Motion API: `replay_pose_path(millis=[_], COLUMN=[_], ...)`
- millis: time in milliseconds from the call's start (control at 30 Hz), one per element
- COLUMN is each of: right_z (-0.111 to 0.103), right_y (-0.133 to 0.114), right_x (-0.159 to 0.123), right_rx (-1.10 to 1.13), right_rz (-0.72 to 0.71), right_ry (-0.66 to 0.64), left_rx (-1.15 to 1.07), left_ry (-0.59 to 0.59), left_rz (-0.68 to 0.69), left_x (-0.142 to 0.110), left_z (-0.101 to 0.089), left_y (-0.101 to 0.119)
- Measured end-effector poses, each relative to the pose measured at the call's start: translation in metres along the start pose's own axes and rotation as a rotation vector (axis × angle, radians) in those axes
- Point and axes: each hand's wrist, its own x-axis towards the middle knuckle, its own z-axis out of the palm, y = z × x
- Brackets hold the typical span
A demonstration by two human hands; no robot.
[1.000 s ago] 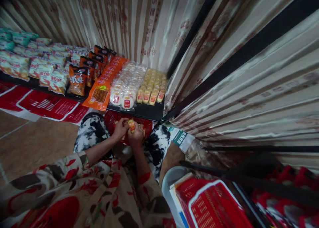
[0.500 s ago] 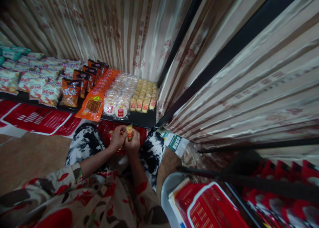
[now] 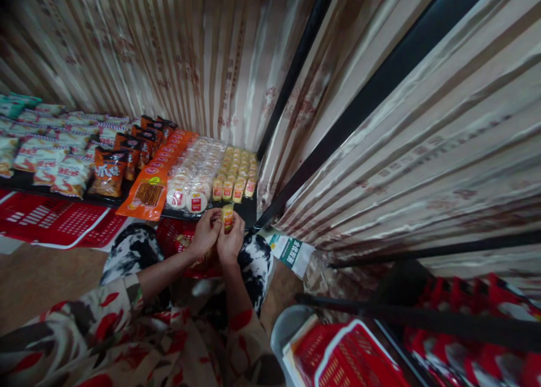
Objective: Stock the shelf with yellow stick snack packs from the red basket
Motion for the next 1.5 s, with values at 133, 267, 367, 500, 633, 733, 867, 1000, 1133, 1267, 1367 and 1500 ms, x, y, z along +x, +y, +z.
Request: replay_pose_path(millis=[133, 267, 367, 500, 633, 733, 867, 1000, 1133, 1267, 1367, 1500], right_z=[0.001, 0.005, 0.009, 0.014, 0.019, 0.022, 0.026, 0.030, 0.031, 0.031, 0.032, 0.035], right_y=[0.003, 0.009, 0.015, 0.025, 0.032, 0.034, 0.035, 0.037, 0.039, 0.043, 0.047, 0.048], right_x=[0.016, 0.031, 0.040, 0.050, 0.060, 0.069, 0.079, 0.085, 0.090, 0.098, 0.103, 0.106], right_rx=[0.000, -0.003, -0.021, -0.029, -0.006, 0.004, -0.011, -0.051, -0.043, -0.022, -0.004, -0.006], right_rz=[0.025, 0.071, 0.070, 0.091, 0.117, 0.138, 0.143, 0.148, 0.165, 0.152, 0.125, 0.138], right_ry=[0.056, 0.131, 0.165, 0.215, 0.219, 0.252, 0.282, 0.293, 0.302, 0.281, 0.260, 0.245], left_rx=[0.028, 0.090, 0.165, 0.338, 0.476, 0.529, 0.587, 0.613, 0.626, 0.692, 0.714, 0.709], left_ry=[-0.030, -0.052, -0.088, -0.156, -0.244, -0.273, -0.308, -0.343, -0.354, -0.387, -0.386, -0.392], left_rz=[0.027, 0.044, 0.065, 0.204, 0.365, 0.445, 0.509, 0.517, 0.532, 0.544, 0.548, 0.556], left_x=[0.014, 0.028, 0.038, 0.050, 0.057, 0.062, 0.069, 0.073, 0.074, 0.074, 0.074, 0.074], left_z=[0.013, 0.023, 0.027, 0.027, 0.024, 0.023, 0.028, 0.033, 0.033, 0.032, 0.033, 0.033], left_y=[0.009, 0.012, 0.011, 0.003, -0.005, -0.010, -0.019, -0.031, -0.040, -0.043, -0.045, -0.045])
